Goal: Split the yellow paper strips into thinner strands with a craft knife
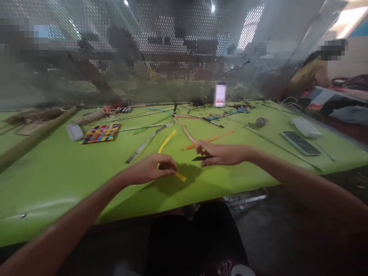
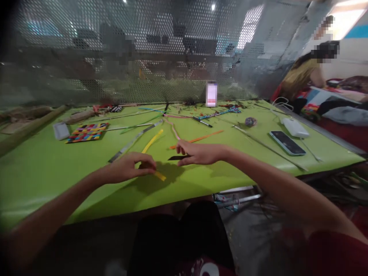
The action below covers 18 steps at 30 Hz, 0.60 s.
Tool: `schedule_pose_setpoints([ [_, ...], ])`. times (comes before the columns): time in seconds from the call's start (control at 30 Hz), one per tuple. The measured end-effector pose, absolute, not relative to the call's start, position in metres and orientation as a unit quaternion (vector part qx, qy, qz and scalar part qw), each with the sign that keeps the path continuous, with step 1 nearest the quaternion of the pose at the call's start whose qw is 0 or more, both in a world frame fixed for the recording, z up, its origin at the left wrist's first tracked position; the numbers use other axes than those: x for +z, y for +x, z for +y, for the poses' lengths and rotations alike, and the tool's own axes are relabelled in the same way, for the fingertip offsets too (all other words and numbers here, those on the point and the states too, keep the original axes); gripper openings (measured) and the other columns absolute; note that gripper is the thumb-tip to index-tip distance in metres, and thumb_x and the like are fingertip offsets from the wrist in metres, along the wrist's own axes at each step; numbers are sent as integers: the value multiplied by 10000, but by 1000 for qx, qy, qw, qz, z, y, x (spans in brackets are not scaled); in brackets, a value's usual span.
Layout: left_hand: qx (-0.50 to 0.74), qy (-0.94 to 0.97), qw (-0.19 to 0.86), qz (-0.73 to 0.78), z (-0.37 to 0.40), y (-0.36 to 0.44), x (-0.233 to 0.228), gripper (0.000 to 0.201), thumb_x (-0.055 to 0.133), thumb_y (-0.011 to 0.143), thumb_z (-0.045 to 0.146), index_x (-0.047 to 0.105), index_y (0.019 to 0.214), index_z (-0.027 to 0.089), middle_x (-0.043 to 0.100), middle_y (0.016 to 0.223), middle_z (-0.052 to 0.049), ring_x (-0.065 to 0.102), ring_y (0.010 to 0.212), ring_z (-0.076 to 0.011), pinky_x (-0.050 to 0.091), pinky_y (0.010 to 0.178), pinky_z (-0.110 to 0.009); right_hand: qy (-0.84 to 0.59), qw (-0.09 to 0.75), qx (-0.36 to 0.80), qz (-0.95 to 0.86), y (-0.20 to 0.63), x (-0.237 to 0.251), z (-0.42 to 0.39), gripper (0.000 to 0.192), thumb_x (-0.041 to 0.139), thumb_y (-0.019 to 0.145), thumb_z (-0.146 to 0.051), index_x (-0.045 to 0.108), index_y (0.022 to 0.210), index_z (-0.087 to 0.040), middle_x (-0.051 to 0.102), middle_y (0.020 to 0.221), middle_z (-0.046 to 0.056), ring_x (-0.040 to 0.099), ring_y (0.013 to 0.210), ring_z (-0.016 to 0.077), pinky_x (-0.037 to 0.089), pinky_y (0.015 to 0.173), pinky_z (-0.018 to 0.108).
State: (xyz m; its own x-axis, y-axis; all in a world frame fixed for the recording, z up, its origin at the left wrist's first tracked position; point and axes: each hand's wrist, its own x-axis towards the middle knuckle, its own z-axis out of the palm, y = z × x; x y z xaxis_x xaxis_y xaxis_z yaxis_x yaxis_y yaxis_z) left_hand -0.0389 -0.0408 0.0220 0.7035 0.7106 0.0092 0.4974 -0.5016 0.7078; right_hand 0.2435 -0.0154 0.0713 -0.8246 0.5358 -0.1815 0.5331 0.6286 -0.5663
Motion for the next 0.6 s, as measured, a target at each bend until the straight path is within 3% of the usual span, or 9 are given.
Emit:
schedule_pose_setpoints([
  [0.17,107,914,311,237,-21,-22,12,149,540,915,190,665,837,177,617,865,-43,604,813,-167,474,751,-276,-316,-5,257,-913,256,49,-27,298,374,1028,-422,510,1061,-160,573,969,60,492,749,128,365,687,239],
  [0.27,151,936,223,228,-18,-16,2,165,539,909,187,686,834,189,617,934,-77,570,907,-213,460,799,-323,-296,-36,159,-941,247,34,-32,181,421,1017,-286,581,1032,-203,576,868,6,418,633,102,255,598,221],
  [0.4,161,947,153,233,-26,-21,-5,301,442,933,156,709,817,232,639,892,-62,572,857,-223,458,751,-340,-193,-18,27,-981,237,27,-33,175,446,980,-139,610,993,-197,570,860,13,419,697,121,216,603,246],
  [0.47,162,941,176,241,-29,-27,-4,298,447,932,170,720,854,260,653,918,-54,596,844,-221,478,727,-327,-157,3,-1,-988,234,27,-30,180,449,965,-110,616,967,-179,578,903,32,439,762,138,247,630,261],
  [0.6,158,922,281,216,-33,-37,-1,295,486,927,187,730,979,344,687,1044,-29,637,1021,-242,509,885,-354,-120,56,15,-991,230,23,-23,247,398,979,-90,630,1027,-161,601,877,37,466,782,137,312,652,264],
])
